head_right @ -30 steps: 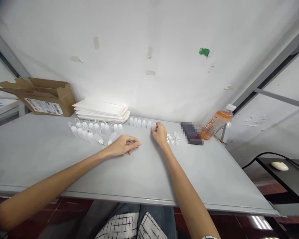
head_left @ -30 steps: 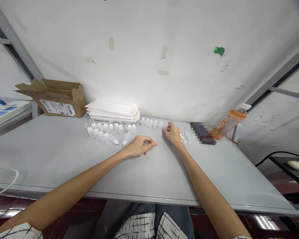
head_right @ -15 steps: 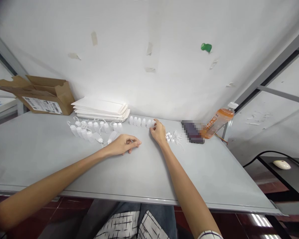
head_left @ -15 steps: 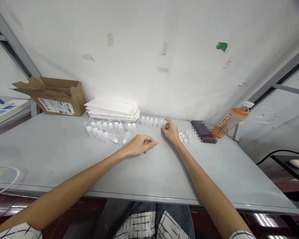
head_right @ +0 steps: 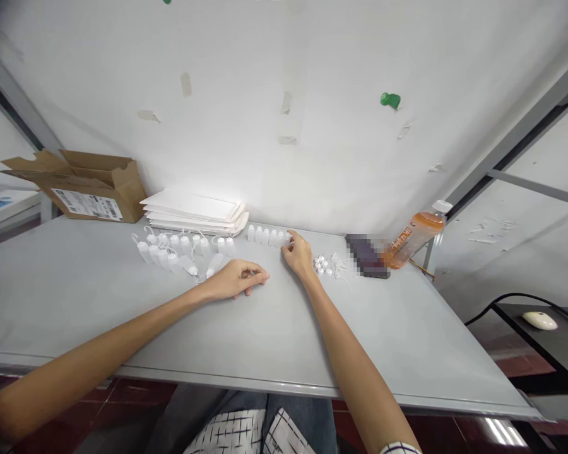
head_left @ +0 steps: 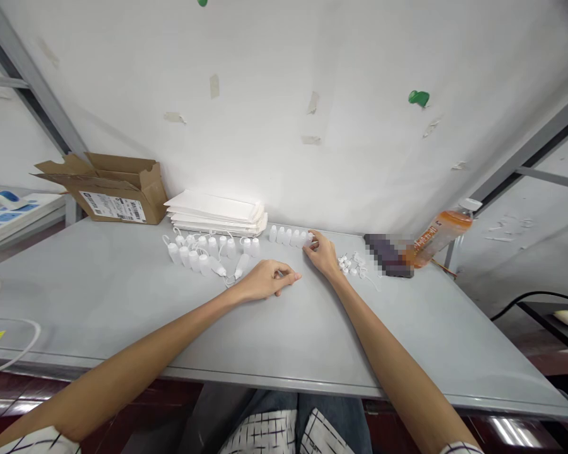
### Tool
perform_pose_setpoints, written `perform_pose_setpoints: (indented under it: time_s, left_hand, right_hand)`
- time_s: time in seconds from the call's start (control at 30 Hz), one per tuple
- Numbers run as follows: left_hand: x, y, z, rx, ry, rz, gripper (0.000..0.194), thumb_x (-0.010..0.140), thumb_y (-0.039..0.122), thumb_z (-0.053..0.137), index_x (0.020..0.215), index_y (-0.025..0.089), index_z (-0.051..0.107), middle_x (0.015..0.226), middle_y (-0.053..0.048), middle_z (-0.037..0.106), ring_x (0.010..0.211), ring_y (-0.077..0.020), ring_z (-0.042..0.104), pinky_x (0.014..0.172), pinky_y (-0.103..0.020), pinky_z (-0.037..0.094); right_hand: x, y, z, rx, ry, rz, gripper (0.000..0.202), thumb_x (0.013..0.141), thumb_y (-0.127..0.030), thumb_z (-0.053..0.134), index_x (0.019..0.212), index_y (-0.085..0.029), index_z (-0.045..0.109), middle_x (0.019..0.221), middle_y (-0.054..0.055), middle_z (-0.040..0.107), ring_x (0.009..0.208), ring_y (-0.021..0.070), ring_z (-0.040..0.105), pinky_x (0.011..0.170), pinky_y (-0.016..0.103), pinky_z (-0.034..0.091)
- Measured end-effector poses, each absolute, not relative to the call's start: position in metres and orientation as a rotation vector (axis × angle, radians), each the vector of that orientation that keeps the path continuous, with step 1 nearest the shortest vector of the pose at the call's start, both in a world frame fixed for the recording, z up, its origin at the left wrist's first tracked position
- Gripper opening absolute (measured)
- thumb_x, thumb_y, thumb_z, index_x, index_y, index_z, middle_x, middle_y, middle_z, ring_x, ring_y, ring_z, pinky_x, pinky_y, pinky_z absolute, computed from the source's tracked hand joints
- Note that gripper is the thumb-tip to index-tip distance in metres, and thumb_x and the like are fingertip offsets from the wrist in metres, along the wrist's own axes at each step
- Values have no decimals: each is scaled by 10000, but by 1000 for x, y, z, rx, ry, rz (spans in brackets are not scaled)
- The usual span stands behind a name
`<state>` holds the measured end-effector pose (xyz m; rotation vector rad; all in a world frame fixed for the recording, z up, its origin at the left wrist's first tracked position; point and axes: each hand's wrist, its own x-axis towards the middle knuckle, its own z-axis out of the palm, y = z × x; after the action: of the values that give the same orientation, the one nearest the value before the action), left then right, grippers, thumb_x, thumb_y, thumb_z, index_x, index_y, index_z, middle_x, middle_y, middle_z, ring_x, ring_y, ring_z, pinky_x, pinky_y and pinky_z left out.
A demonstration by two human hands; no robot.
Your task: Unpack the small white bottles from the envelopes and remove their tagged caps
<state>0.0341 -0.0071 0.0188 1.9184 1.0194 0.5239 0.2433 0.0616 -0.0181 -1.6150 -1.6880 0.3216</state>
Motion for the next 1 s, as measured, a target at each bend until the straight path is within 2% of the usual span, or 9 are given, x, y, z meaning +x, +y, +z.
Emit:
perform_pose_setpoints:
  time_s: [0.33, 0.47, 0.6, 0.8, 0.9, 1.0]
  left_hand:
    - [34, -9, 22, 1884, 1032, 514, 510, 849, 628, 503, 896, 163, 708, 537, -14, 572, 456, -123, 485, 395, -206, 350]
    - [35, -10, 26, 1850, 981, 614, 464, 857, 582, 520, 812, 150, 682, 634, -39, 636, 476, -122, 550, 416, -209, 399]
    - [31, -8, 33, 1894, 1011, 844, 423, 897, 471, 493, 687, 137, 644, 621, -34, 650, 416, -91, 534, 491, -223, 442]
    - [9, 5, 51, 2113, 1198, 1419, 427, 901, 395, 497, 559, 167, 613, 497, 7, 607, 388, -76, 472, 479, -208, 401]
    - [-6, 13, 62, 2056, 1261, 1691, 409, 898, 381, 516, 568, 168, 632, 457, 22, 579, 386, -76, 480, 473, -202, 397]
    - [-17, 20, 69, 1994, 1327, 1822, 368, 895, 365, 530, 617, 164, 664, 458, 23, 586, 404, -84, 519, 480, -199, 410]
  right_hand:
    - [243, 58, -15, -1600, -1679, 343, 525, 735, -173, 599, 1258, -165, 558, 1065, 75, 666, 732, 150, 624, 820, 326, 490]
    - [243, 50, -11, -1589, -1668, 376, 575, 722, -178, 603, 1290, -186, 522, 1109, 72, 635, 726, 137, 628, 820, 323, 493]
    - [240, 36, -6, -1643, -1640, 276, 572, 750, -177, 571, 1317, -173, 501, 1197, 117, 583, 734, 152, 639, 778, 330, 494]
    - [224, 17, 8, -1557, -1663, -139, 374, 856, -247, 496, 1212, -170, 580, 1186, 128, 594, 721, 177, 634, 622, 298, 448]
    - [206, 11, 13, -1402, -1750, -106, 287, 872, -250, 500, 1123, -168, 611, 1104, 95, 635, 665, 136, 622, 633, 273, 448]
    - [180, 3, 16, -1339, -1944, -21, 222, 895, -228, 493, 1058, -177, 635, 1054, 74, 656, 662, 115, 620, 678, 251, 454]
